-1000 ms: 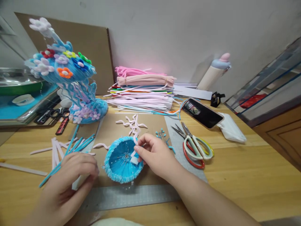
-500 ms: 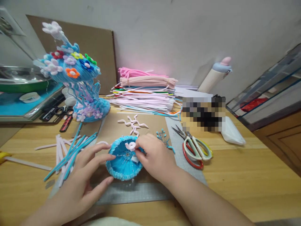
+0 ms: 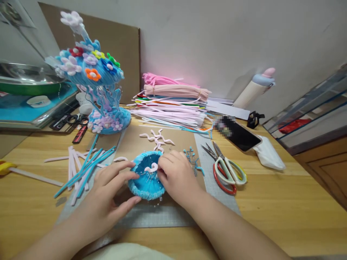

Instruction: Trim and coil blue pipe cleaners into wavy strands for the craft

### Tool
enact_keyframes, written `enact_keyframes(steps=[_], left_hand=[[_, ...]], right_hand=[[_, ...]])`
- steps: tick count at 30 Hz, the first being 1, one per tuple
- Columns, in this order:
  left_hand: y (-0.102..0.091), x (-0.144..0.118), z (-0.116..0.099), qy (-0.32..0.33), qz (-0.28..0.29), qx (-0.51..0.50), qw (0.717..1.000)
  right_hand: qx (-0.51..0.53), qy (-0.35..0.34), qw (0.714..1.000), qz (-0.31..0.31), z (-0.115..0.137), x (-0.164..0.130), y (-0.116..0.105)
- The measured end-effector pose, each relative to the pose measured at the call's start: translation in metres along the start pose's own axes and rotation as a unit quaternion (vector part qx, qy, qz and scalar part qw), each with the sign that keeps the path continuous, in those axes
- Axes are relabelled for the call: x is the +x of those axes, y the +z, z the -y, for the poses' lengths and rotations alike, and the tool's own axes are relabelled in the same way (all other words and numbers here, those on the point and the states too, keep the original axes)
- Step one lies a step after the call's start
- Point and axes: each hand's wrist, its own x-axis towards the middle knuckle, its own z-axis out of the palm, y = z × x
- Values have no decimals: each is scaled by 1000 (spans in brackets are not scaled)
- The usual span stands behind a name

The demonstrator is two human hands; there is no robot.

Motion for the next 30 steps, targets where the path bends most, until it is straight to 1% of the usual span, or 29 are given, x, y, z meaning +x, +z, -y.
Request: enact_keyframes(steps=[6, 12, 17, 23, 27, 30], left_hand=[[0, 1, -1, -16, 1, -9, 1000], [0, -1, 0, -10, 0, -12, 1000], [0, 1, 0, -16, 4, -11, 1000], [1, 1, 1, -17, 7, -9, 1000], [0, 0, 1, -17, 4, -4, 1000], [-2, 0, 1, -22, 12, -3, 1000]], right_hand=[[20, 7, 1000, -15, -1, 1, 4], [47, 19, 998, -25, -1, 2, 6], [61, 11, 998, -22, -2, 1, 8], [73, 19, 997, -31, -4, 1, 9], [73, 25, 997, -21, -4, 1, 7], [72, 28, 997, -19, -4, 1, 7]])
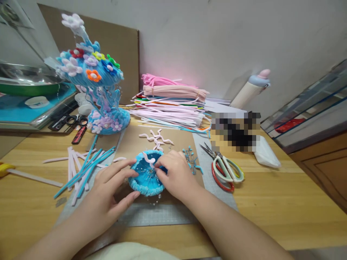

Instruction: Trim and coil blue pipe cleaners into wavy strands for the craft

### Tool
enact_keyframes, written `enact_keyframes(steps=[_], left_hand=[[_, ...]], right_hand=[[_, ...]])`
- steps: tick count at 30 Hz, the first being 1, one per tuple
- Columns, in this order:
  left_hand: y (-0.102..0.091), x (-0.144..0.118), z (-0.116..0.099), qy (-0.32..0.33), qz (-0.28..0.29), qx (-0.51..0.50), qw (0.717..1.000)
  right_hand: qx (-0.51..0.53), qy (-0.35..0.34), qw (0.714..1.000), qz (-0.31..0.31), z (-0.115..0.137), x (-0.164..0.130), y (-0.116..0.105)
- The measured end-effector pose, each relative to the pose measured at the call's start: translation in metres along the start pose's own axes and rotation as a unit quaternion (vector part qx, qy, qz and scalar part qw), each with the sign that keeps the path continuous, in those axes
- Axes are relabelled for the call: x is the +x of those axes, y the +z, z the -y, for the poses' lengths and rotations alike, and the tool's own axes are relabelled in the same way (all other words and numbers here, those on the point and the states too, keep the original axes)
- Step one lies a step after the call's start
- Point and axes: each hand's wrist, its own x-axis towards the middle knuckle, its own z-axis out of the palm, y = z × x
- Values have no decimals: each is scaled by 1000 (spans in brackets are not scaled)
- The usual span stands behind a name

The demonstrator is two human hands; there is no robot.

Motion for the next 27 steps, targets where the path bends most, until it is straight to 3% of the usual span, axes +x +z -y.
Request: enact_keyframes(steps=[13, 27], left_hand=[[2, 1, 2, 4, -5, 1, 1000], [1, 2, 2, 2, -4, 3, 1000]], right_hand=[[7, -2, 1000, 12, -4, 0, 0], [7, -14, 999, -28, -4, 0, -4]])
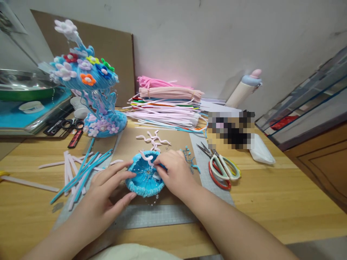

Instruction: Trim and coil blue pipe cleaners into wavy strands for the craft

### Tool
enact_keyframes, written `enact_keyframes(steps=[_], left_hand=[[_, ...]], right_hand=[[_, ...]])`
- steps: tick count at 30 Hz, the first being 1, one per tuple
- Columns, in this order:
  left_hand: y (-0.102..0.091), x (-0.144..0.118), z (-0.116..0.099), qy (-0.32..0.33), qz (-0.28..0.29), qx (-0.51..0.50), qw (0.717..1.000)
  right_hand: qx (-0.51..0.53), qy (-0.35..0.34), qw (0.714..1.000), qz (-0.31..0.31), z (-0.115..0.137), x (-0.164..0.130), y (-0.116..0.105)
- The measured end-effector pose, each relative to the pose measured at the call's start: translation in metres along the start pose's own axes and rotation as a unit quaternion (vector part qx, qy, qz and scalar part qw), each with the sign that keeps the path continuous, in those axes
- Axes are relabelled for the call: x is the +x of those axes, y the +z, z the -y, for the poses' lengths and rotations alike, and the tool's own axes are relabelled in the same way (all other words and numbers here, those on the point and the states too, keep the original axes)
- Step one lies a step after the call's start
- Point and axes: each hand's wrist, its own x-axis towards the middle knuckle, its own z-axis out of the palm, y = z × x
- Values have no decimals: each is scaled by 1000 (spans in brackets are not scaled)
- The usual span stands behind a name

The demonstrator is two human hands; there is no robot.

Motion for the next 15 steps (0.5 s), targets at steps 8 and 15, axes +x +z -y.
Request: enact_keyframes(steps=[8, 15], left_hand=[[-1, -1, -1, -6, 4, -1, 1000], [-1, 0, -2, -4, 3, 4, 1000]], right_hand=[[-2, -9, 1000, -5, 0, -1, -1], [-10, -9, 1000, -1, 1, -1, 1]])
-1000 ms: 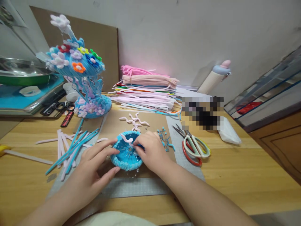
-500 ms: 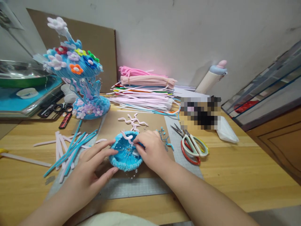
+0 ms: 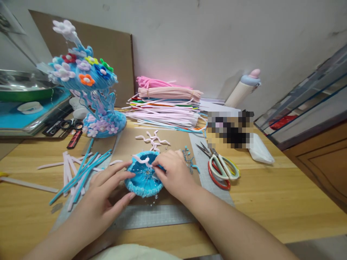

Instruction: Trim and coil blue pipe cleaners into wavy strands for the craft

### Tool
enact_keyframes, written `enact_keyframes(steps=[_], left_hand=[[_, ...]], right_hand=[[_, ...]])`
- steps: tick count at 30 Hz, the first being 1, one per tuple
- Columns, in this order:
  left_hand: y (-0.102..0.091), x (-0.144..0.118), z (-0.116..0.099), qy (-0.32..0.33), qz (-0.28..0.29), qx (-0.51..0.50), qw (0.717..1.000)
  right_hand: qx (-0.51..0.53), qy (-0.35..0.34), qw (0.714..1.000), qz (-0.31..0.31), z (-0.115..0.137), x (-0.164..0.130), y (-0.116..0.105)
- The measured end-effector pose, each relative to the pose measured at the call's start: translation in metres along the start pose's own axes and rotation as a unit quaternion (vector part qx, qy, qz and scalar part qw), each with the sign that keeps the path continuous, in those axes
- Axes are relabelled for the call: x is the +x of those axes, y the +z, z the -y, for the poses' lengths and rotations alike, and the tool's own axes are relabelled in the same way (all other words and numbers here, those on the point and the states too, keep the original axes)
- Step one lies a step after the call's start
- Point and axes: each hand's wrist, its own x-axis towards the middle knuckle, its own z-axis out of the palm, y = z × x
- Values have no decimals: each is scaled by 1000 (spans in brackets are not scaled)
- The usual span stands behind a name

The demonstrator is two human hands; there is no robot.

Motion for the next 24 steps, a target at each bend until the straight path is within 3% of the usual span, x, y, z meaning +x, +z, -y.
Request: enact_keyframes(steps=[13, 15, 20, 24], left_hand=[[0, -1, -1, 5, 3, -2, 1000], [0, -1, 0, 5, 5, -2, 1000], [0, -1, 1, 3, 2, 0, 1000], [1, -2, 0, 3, -2, -2, 1000]], right_hand=[[-31, -13, 999, 18, 2, 0, 2], [-24, -5, 1000, 2, 2, 0, 2], [37, 4, 994, -105, 6, 0, 1], [62, -12, 992, -108, 16, 3, -2]])
